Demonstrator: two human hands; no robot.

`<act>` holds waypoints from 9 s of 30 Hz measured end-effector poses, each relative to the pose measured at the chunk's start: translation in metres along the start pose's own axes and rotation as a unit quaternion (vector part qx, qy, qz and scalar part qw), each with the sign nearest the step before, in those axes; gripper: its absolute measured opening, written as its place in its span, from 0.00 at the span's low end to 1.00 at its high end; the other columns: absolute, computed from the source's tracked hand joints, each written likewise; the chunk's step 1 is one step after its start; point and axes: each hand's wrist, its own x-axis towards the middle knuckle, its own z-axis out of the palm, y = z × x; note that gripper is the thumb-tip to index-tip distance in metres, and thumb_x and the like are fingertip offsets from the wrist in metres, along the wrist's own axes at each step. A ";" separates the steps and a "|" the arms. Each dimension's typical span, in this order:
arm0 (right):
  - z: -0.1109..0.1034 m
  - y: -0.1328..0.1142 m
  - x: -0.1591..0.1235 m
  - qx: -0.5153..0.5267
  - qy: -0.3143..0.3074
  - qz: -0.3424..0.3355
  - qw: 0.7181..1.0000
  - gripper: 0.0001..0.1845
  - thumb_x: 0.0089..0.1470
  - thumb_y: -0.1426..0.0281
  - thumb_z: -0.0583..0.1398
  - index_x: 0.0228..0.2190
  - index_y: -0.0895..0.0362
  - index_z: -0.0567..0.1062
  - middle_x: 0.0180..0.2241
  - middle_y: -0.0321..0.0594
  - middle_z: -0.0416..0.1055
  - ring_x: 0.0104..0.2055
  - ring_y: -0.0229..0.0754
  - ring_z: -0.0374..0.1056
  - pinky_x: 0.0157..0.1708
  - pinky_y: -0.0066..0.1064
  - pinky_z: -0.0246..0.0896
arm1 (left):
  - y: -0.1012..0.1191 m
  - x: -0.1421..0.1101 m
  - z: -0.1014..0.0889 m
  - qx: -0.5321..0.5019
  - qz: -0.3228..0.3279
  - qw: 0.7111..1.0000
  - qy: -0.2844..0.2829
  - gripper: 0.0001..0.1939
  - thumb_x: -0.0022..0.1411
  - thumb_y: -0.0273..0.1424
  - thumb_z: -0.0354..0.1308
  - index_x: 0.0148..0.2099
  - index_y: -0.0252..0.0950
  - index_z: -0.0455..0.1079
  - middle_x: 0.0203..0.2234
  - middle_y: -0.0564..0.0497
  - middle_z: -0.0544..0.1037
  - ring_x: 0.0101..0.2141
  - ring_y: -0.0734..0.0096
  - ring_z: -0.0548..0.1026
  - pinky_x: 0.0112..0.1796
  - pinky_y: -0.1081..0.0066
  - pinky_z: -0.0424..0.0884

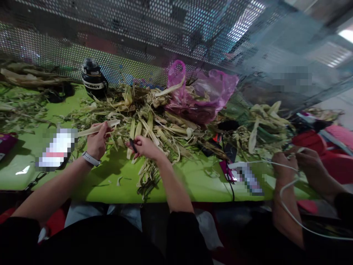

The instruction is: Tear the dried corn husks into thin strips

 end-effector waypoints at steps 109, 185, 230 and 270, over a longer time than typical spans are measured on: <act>0.008 0.016 0.015 -0.208 0.233 -0.403 0.860 0.09 0.54 0.61 0.62 0.29 0.54 0.74 0.31 0.39 0.69 0.34 0.39 0.65 0.35 0.32 0.63 | 0.010 -0.013 -0.001 -0.003 -0.195 0.933 -0.302 0.16 0.45 0.31 0.71 0.35 0.32 0.72 0.28 0.52 0.78 0.30 0.77 0.76 0.38 0.73 0.73; 0.001 0.029 0.031 -0.186 0.205 -0.435 0.857 0.06 0.52 0.65 0.64 0.30 0.54 0.77 0.31 0.38 0.68 0.34 0.37 0.65 0.34 0.31 0.63 | 0.014 -0.005 -0.005 0.070 -0.175 0.923 -0.335 0.13 0.44 0.35 0.71 0.32 0.32 0.77 0.28 0.50 0.78 0.32 0.73 0.73 0.39 0.72 0.67; 0.008 0.029 0.026 -0.283 0.254 -0.458 0.804 0.06 0.59 0.66 0.57 0.34 0.53 0.74 0.33 0.41 0.69 0.39 0.41 0.66 0.39 0.34 0.63 | 0.013 -0.015 0.000 -0.061 -0.213 0.925 -0.309 0.05 0.48 0.28 0.66 0.28 0.32 0.74 0.25 0.51 0.77 0.31 0.72 0.76 0.44 0.68 0.69; 0.007 0.036 0.034 -0.375 0.285 -0.453 0.757 0.09 0.60 0.65 0.56 0.35 0.55 0.74 0.33 0.43 0.71 0.39 0.41 0.68 0.39 0.31 0.64 | -0.001 -0.019 0.002 -0.041 -0.185 0.940 -0.283 0.11 0.46 0.31 0.70 0.31 0.31 0.74 0.27 0.51 0.77 0.32 0.74 0.74 0.42 0.71 0.67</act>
